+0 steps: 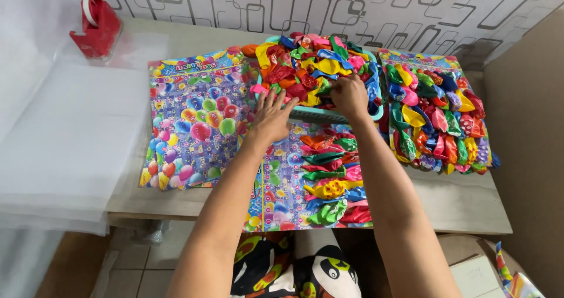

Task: Organizing and arranging colorful balloons onto decorative display cards from a central basket.

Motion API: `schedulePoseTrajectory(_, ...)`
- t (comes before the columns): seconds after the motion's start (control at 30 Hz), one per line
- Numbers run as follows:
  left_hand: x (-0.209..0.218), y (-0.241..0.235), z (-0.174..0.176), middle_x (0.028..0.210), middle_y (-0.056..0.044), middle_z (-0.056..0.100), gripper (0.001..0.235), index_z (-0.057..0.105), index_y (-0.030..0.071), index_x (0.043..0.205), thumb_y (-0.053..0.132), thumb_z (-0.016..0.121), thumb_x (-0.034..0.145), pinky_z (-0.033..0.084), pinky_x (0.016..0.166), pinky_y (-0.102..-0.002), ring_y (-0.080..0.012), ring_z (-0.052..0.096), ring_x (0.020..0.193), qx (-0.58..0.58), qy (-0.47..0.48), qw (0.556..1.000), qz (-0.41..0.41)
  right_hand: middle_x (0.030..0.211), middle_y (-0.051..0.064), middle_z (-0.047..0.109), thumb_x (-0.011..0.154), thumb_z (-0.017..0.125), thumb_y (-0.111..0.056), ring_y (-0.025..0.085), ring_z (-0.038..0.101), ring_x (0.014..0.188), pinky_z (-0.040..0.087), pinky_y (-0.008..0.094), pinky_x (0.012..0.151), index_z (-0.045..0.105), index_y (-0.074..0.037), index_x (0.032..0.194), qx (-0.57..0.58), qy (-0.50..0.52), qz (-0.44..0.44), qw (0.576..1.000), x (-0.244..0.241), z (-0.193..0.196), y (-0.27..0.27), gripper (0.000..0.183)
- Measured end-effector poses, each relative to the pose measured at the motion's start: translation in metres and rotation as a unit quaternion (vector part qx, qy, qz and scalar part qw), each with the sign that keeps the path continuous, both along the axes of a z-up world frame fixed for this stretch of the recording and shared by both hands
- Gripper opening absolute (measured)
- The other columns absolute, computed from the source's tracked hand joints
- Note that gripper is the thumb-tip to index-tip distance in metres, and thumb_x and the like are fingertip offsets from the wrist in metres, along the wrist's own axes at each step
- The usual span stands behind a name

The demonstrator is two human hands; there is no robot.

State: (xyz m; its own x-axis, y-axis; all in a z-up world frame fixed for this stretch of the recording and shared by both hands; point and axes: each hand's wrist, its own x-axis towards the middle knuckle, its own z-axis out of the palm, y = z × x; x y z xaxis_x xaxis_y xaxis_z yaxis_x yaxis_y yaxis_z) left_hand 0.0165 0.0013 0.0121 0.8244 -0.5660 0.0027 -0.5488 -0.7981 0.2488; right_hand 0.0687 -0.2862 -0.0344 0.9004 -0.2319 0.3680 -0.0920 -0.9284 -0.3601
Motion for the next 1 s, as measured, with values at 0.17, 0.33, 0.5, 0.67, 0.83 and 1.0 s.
schedulePoseTrajectory(0.17, 0.0, 0.002, 0.0, 0.169, -0.016, 0.023, 0.074, 0.032, 0.028, 0.158, 0.034, 0.068, 0.094, -0.003, 0.128, -0.054, -0.0358, 0.005, 0.158, -0.013, 0.008, 1.0, -0.005, 0.094, 0.007, 0.074, 0.082, 0.069, -0.046, 0.039, 0.07, 0.097, 0.056, 0.053, 0.089, 0.08, -0.028, 0.097, 0.046, 0.002, -0.015, 0.999, -0.009, 0.056, -0.03, 0.026)
schedulePoseTrajectory(0.33, -0.013, 0.003, 0.036, 0.171, -0.014, 0.001, 0.086, 0.018, 0.027, 0.163, 0.006, 0.059, 0.09, -0.015, 0.123, -0.053, -0.0362, -0.013, 0.156, 0.014, 0.082, 0.997, -0.008, 0.076, 0.002, 0.072, 0.082, 0.067, -0.017, 0.016, 0.064, 0.069, 0.05, 0.041, 0.058, 0.074, -0.01, 0.081, 0.082, -0.06, 0.057, 0.993, -0.054, 0.131, -0.01, 0.01)
schedulePoseTrajectory(0.5, -0.012, 0.01, 0.007, 0.167, -0.018, 0.02, 0.07, 0.041, 0.018, 0.153, 0.012, 0.068, 0.09, 0.003, 0.123, -0.058, -0.0388, 0.002, 0.155, -0.143, -0.039, 0.988, -0.03, 0.083, 0.005, 0.074, 0.082, 0.067, -0.02, 0.019, 0.065, 0.075, 0.054, 0.043, 0.064, 0.074, -0.008, 0.087, 0.083, -0.077, 0.072, 0.991, -0.083, 0.16, 0.02, 0.015)
schedulePoseTrajectory(0.67, -0.038, 0.006, 0.035, 0.159, -0.014, 0.038, 0.059, 0.047, 0.023, 0.145, 0.019, 0.07, 0.091, 0.033, 0.111, -0.059, -0.0372, 0.03, 0.147, -0.355, 0.049, 0.934, 0.004, 0.075, 0.0, 0.069, 0.088, 0.065, -0.017, 0.012, 0.06, 0.067, 0.051, 0.035, 0.059, 0.069, -0.01, 0.085, 0.133, -0.041, 0.108, 0.984, -0.112, 0.187, 0.053, 0.009)
schedulePoseTrajectory(0.83, -0.052, -0.014, 0.038, 0.152, -0.016, 0.042, 0.082, 0.041, 0.025, 0.15, 0.032, 0.078, 0.077, 0.055, 0.092, -0.042, -0.0279, 0.055, 0.13, -0.616, 0.347, 0.707, 0.024, 0.075, 0.001, 0.07, 0.097, 0.066, -0.014, 0.007, 0.063, 0.064, 0.054, 0.023, 0.063, 0.066, -0.013, 0.088, 0.247, 0.064, 0.126, 0.959, -0.147, 0.19, 0.077, 0.009)
schedulePoseTrajectory(1.0, -0.036, -0.036, -0.024, 0.085, -0.006, 0.069, 0.019, 0.072, 0.008, 0.101, 0.001, 0.072, 0.084, 0.06, 0.057, -0.02, -0.0153, 0.074, 0.069, -0.68, 0.299, 0.664, 0.09, 0.07, 0.008, 0.072, 0.082, 0.079, -0.029, 0.019, 0.07, 0.072, 0.058, 0.03, 0.069, 0.075, -0.011, 0.084, 0.251, 0.094, 0.081, 0.96, -0.156, 0.137, 0.042, 0.018)
